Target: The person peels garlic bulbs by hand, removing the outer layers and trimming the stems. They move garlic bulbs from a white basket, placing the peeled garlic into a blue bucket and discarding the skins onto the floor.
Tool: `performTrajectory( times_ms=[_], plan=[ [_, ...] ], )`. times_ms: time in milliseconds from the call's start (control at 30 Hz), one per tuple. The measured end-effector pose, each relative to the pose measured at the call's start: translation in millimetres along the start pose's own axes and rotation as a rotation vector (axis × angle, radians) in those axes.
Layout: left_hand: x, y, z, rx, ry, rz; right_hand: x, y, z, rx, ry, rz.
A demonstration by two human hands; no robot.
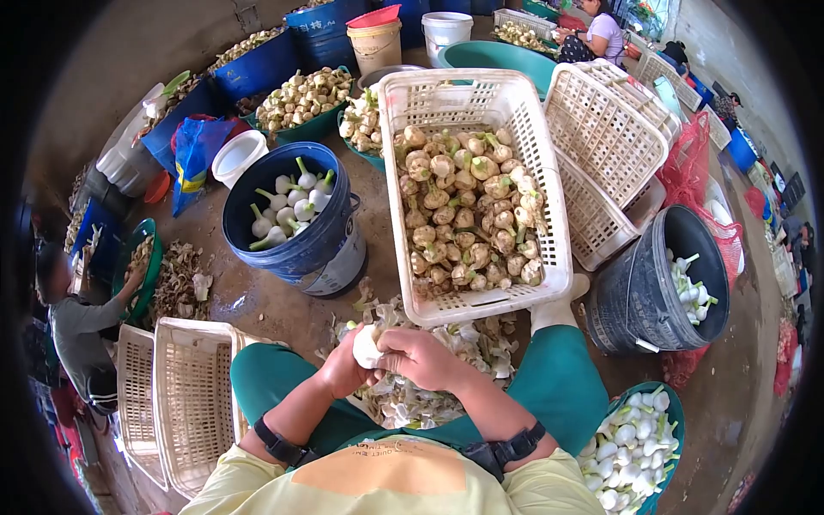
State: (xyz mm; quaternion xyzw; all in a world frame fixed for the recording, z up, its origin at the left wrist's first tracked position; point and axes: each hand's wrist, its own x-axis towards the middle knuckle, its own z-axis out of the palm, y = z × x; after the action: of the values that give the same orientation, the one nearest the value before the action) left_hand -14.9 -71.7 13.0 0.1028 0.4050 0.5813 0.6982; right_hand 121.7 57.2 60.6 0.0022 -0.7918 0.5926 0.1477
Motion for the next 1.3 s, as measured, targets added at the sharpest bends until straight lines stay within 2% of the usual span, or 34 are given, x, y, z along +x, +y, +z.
performTrajectory(
  times_ms=[33, 67, 133, 167, 200, 267, 300, 333, 367, 400, 433, 467, 500, 533, 567, 633, 667, 733, 800, 867, 900, 933, 1000, 1033, 1067, 1133, 1167, 1200, 1233, 1267, 1300],
  plan=[
    [-2.6, 2.4, 4.5, 0.03, 0.019, -0.02, -4.0, 2.2, -3.1, 0.293, -0.092, 0.163],
    [-6.0, 4.2, 9.1, -0.019, 0.089, 0.011, -6.6, 4.3, -2.2, 0.959, -0.111, 0.111],
    [4.0, 6.5, -0.4, -0.175, 0.146, 0.093, -19.5, -9.3, -3.3, 1.419, 0.167, -0.011],
    [4.8, 9.7, -6.7, -0.117, 0.133, 0.121, -18.2, -1.9, -12.9, 1.424, 0.053, -0.16],
    [5.5, 8.9, -8.0, -0.083, 0.166, 0.185, -22.6, 7.6, -21.7, 1.286, 0.041, -0.132],
    [1.7, 10.9, 2.3, -0.091, 0.229, 0.236, -24.1, 18.8, -37.8, 0.721, -0.04, 0.287],
    [2.9, 8.5, 2.4, -0.085, 0.227, 0.234, -21.9, 24.5, -36.3, -0.038, -0.097, 0.459],
    [6.0, 4.0, 2.2, -0.039, 0.213, 0.316, -32.6, 61.5, -24.2, -0.648, -0.096, 0.443],
    [8.4, 1.1, 2.2, 0.007, 0.197, 0.397, -27.8, 52.6, -21.9, -0.623, -0.075, 0.48],
    [8.9, -0.5, 3.5, 0.007, 0.189, 0.398, -22.1, 41.7, -17.6, -0.6, -0.055, 0.517],
    [8.5, -0.7, 6.4, 0.2, 0.248, 0.417, -17.0, 31.3, -15.1, -0.229, -0.033, 0.559],
    [6.7, 0.3, 10.6, 0.39, 0.311, 0.433, -10.2, 25.3, -9.2, -0.118, -0.027, 0.538],
    [3.5, 6.8, 16.2, 0.334, 0.291, 0.379, -4.5, 20.1, -5.1, -0.19, -0.045, 0.49],
    [9.6, 13.1, 6.7, 0.513, 0.303, 0.475, 0.4, 17.9, -6.3, -0.266, -0.059, 0.435],
    [7.9, 32.1, 6.0, 0.497, 0.312, 0.529, 1.1, 22.8, -11.5, -0.281, -0.054, 0.425],
    [9.6, 84.0, -6.5, 0.559, 0.365, 0.704, 2.1, 38.0, -25.0, -0.547, -0.113, 0.318],
    [11.8, 110.5, -18.8, 0.635, 0.41, 0.825, 1.5, 40.1, -35.9, -0.562, -0.107, 0.31],
    [22.2, 156.0, -49.2, 0.492, 0.501, 0.946, 0.1, 45.2, -66.9, -0.416, 0.031, 0.325],
    [39.5, 182.9, -93.5, 0.514, 0.684, 0.993, 5.4, 50.8, -105.4, -0.462, 0.01, 0.371],
    [48.2, 187.8, -115.9, 0.819, 1.268, 0.931, 22.5, 49.4, -148.3, -0.633, -0.053, 0.431],
    [48.4, 182.4, -117.4, 1.024, 1.379, 0.94, 38.7, 49.1, -171.9, -0.718, -0.067, 0.466],
    [49.7, 178.9, -100.8, 1.142, 1.387, 1.069, 60.9, 47.8, -194.2, -0.799, -0.082, 0.501],
    [53.8, 177.7, -70.7, 1.399, 1.259, 1.129, 122.0, 33.8, -237.3, -0.875, 0.044, 0.501],
    [58.5, 175.9, -66.2, 1.529, 1.126, 1.08, 164.3, 30.5, -256.0, -0.844, 0.133, 0.632],
    [63.8, 175.1, -61.9, 1.649, 0.994, 1.031, 199.1, 20.1, -268.1, -0.793, 0.258, 0.49],
    [74.4, 178.9, -43.7, 1.864, 0.758, 0.93, 266.1, 64.6, -312.0, -1.306, 0.507, 0.01],
    [81.7, 181.1, -45.2, 2.033, 0.731, 0.847, 297.3, 74.2, -325.6, -1.428, 0.546, -0.128],
    [86.1, 186.6, -49.4, 2.029, 0.755, 0.841, 323.8, 80.5, -333.2, -1.54, 0.588, -0.268],
    [87.7, 192.2, -53.2, 1.987, 0.876, 0.746, 341.6, 81.2, -332.1, -1.528, 0.577, -0.281],
    [88.0, 197.6, -54.6, 1.941, 0.991, 0.646, 355.8, 82.7, -329.1, -1.59, 0.443, 0.04],
    [90.1, 200.2, -50.4, 1.95, 0.933, 0.632, 365.1, 85.0, -323.5, -1.627, 0.292, 0.364]
  ],
)
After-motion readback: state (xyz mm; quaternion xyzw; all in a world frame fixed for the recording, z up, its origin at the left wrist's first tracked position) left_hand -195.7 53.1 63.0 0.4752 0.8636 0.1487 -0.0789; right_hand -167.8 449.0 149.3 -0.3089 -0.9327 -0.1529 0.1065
